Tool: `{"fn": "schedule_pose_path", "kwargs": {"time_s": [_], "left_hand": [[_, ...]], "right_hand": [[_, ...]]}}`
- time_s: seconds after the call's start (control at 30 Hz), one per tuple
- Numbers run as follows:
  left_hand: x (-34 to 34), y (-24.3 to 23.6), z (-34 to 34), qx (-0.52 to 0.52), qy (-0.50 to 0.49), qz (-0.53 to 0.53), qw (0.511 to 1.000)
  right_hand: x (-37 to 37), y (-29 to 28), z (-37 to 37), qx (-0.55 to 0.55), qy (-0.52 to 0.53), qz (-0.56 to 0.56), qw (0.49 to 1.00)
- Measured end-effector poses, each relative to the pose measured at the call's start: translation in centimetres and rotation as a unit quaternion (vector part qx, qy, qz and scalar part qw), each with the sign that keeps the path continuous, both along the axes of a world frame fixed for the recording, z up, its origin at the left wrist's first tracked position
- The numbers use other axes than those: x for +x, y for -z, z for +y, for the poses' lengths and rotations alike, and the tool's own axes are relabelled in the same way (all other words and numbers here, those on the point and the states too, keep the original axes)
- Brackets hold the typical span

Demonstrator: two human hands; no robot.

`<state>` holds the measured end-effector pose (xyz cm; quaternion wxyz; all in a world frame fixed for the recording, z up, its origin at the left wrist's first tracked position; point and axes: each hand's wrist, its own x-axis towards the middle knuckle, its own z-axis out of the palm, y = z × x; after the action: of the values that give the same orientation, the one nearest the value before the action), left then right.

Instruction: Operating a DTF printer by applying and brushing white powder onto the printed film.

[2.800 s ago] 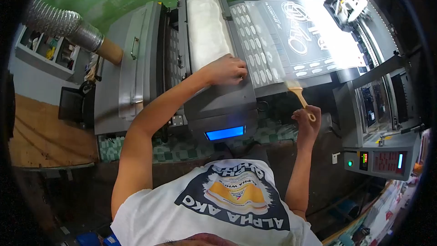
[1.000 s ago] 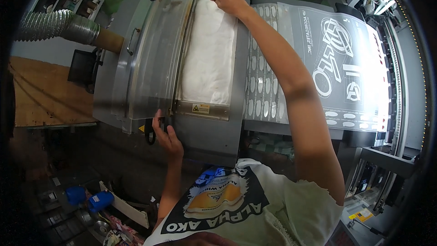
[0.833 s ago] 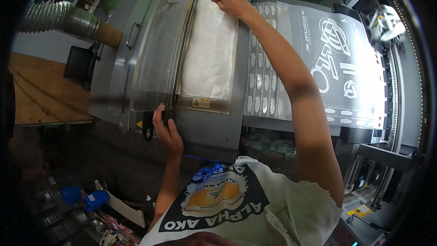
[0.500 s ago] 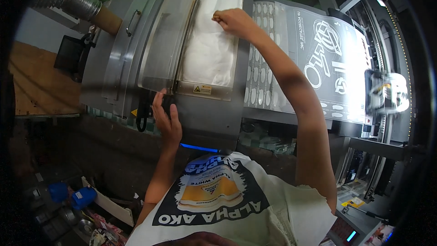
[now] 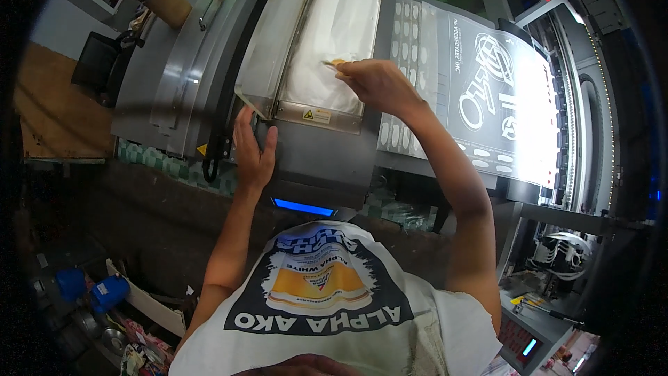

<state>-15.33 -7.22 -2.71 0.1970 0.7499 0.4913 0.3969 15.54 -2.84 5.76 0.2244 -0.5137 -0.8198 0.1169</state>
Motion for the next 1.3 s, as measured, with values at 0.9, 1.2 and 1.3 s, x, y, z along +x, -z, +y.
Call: {"fn": "schedule_pose_path", "kwargs": {"time_s": [0.9, 1.2, 1.3], "left_hand": [[0.0, 0.3, 0.0, -0.019, 0.009, -0.006, 1.0], [0.3, -0.1, -0.2, -0.035, 0.001, -0.017, 0.999], [0.3, 0.0, 0.0, -0.044, 0.002, -0.026, 0.999]], "right_hand": [[1.4, -0.4, -5.8, 0.046, 0.141, 0.287, 0.946], [4.7, 12.6, -4.2, 0.007, 0.245, 0.572, 0.783], [5.3, 13.7, -3.8, -0.003, 0.199, 0.652, 0.732]]}}
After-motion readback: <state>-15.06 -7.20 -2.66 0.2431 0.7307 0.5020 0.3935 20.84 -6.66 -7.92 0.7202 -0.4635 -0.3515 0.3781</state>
